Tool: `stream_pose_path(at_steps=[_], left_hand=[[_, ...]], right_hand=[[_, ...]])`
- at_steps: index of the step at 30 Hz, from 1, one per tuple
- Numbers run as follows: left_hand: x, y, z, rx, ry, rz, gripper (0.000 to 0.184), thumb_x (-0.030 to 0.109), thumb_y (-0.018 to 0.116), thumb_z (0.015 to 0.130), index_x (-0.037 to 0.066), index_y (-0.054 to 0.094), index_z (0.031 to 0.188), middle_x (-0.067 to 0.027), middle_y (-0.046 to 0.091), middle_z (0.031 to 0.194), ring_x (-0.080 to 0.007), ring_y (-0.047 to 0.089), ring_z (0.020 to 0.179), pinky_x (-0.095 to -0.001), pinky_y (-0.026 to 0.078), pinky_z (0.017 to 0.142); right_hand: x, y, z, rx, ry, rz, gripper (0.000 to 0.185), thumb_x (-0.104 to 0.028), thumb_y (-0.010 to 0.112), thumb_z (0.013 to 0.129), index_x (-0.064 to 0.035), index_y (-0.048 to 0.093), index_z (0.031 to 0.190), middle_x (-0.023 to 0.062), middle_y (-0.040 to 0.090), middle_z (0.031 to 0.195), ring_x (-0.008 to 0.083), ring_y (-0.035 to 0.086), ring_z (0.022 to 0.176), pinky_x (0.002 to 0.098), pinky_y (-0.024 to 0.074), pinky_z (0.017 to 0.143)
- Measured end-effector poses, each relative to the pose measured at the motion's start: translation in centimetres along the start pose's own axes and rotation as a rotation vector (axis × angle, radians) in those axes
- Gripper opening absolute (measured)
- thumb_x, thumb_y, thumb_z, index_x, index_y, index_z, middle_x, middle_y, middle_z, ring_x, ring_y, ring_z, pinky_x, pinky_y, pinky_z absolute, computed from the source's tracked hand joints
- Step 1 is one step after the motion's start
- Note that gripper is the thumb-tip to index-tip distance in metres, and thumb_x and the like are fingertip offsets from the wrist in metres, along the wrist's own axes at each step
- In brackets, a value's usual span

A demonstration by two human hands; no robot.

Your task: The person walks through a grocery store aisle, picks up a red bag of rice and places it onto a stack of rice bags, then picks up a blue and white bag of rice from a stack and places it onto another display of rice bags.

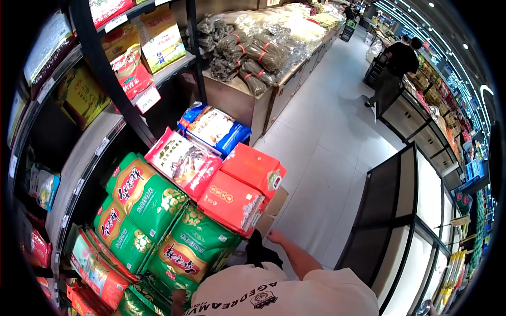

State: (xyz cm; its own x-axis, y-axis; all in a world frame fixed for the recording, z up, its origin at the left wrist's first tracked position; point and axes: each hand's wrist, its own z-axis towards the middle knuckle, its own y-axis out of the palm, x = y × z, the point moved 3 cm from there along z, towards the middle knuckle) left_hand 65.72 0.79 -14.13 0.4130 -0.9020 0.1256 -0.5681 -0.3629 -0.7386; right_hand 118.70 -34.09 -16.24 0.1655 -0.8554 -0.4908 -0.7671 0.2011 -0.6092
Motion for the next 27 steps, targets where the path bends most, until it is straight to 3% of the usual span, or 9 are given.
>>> stream_pose_path(at_steps=[1, 2, 6, 10, 12, 15, 22, 23, 27], left_hand=[[1.3, 1.0, 2.2, -0.132, -0.045, -0.037, 0.015, 0.022, 0.058, 0.072, 0.008, 0.062, 0.072, -0.0105, 0.063, 0.07, -0.0256, 0.063, 0.064, -0.0365, 0.05, 0.053], [3.8, -2.8, 1.3, -0.036, -0.47, -0.794, 0.017, 0.021, 0.055, 0.077, 0.005, 0.062, 0.075, -0.0097, 0.062, 0.067, -0.0217, 0.062, 0.059, -0.0343, 0.049, 0.052], [10.6, -9.1, 7.1, 0.347, -0.38, -1.297, 0.024, 0.02, 0.055, 0.083, -0.002, 0.061, 0.09, -0.0098, 0.061, 0.071, -0.0164, 0.059, 0.062, -0.0321, 0.048, 0.055], [19.9, -21.2, 7.0, 0.382, -0.213, -1.093, 0.021, 0.012, 0.055, 0.085, -0.003, 0.057, 0.099, -0.0136, 0.061, 0.089, -0.0183, 0.058, 0.086, -0.0308, 0.046, 0.074], [21.9, -21.6, 6.3, 0.383, -0.22, -1.107, 0.025, 0.015, 0.053, 0.086, 0.001, 0.057, 0.106, -0.0157, 0.063, 0.089, -0.0206, 0.061, 0.083, -0.0306, 0.047, 0.074], [22.7, -19.7, 3.1, 0.264, -0.398, -1.015, 0.027, 0.017, 0.054, 0.084, 0.001, 0.057, 0.106, -0.019, 0.063, 0.09, -0.0283, 0.062, 0.081, -0.0341, 0.049, 0.072], [20.3, -12.1, -8.0, 0.09, -0.726, -0.895, 0.028, 0.02, 0.055, 0.082, 0.002, 0.059, 0.103, -0.018, 0.064, 0.084, -0.0293, 0.063, 0.077, -0.0349, 0.05, 0.069], [20.3, -11.3, -9.2, 0.09, -0.806, -0.961, 0.027, 0.02, 0.055, 0.082, 0.002, 0.059, 0.103, -0.0172, 0.064, 0.082, -0.0272, 0.063, 0.074, -0.0339, 0.05, 0.068], [22.3, -12.3, -10.4, 0.176, -0.903, -1.052, 0.027, 0.019, 0.054, 0.083, 0.002, 0.059, 0.103, -0.0153, 0.064, 0.078, -0.0217, 0.063, 0.069, -0.0318, 0.05, 0.065]], right_hand=[[-0.4, -2.0, 2.0, 0.006, -0.001, -0.021, 0.036, -0.035, 0.056, 0.072, -0.0037, 0.064, 0.088, 0.0199, 0.063, 0.088, 0.0353, 0.06, 0.082, 0.0426, 0.048, 0.074], [-0.8, -3.8, 3.9, 0.015, 0.002, -0.037, 0.037, -0.036, 0.056, 0.072, -0.0036, 0.064, 0.089, 0.0199, 0.063, 0.088, 0.0356, 0.06, 0.083, 0.0427, 0.048, 0.074], [-3.9, -11.2, 8.2, 0.17, -0.133, 0.038, 0.039, -0.037, 0.054, 0.073, -0.0055, 0.063, 0.095, 0.0183, 0.063, 0.091, 0.0347, 0.06, 0.086, 0.0419, 0.0469, 0.077], [-4.1, -10.2, 13.0, 0.18, -0.222, 0.204, 0.043, -0.031, 0.058, 0.074, -0.0079, 0.053, 0.111, 0.0181, 0.06, 0.1, 0.0301, 0.057, 0.095, 0.0406, 0.0456, 0.079], [-1.4, -6.5, 15.6, 0.181, -0.17, 0.342, 0.03, -0.025, 0.057, 0.076, -0.004, 0.054, 0.098, 0.0105, 0.06, 0.067, 0.0231, 0.059, 0.058, 0.0362, 0.0478, 0.052], [0.2, -1.6, 16.8, 0.221, -0.067, 0.527, 0.021, -0.023, 0.058, 0.077, -0.0026, 0.057, 0.08, 0.0067, 0.054, 0.057, 0.0179, 0.055, 0.052, 0.0328, 0.0438, 0.047], [0.0, 2.7, 17.5, -0.101, 0.477, 0.996, 0.04, -0.03, 0.063, 0.071, -0.0106, 0.054, 0.104, 0.0054, 0.055, 0.093, 0.0203, 0.051, 0.081, 0.0407, 0.0428, 0.072], [-0.7, 2.8, 18.2, -0.1, 0.442, 1.088, 0.052, -0.032, 0.063, 0.065, -0.0088, 0.049, 0.11, 0.0136, 0.052, 0.111, 0.031, 0.047, 0.105, 0.0534, 0.0394, 0.072], [3.0, 8.4, 24.1, 0.208, 0.243, 1.19, 0.041, -0.026, 0.057, 0.072, 0.0014, 0.051, 0.101, 0.008, 0.057, 0.086, 0.0224, 0.057, 0.074, 0.0321, 0.0443, 0.066]])
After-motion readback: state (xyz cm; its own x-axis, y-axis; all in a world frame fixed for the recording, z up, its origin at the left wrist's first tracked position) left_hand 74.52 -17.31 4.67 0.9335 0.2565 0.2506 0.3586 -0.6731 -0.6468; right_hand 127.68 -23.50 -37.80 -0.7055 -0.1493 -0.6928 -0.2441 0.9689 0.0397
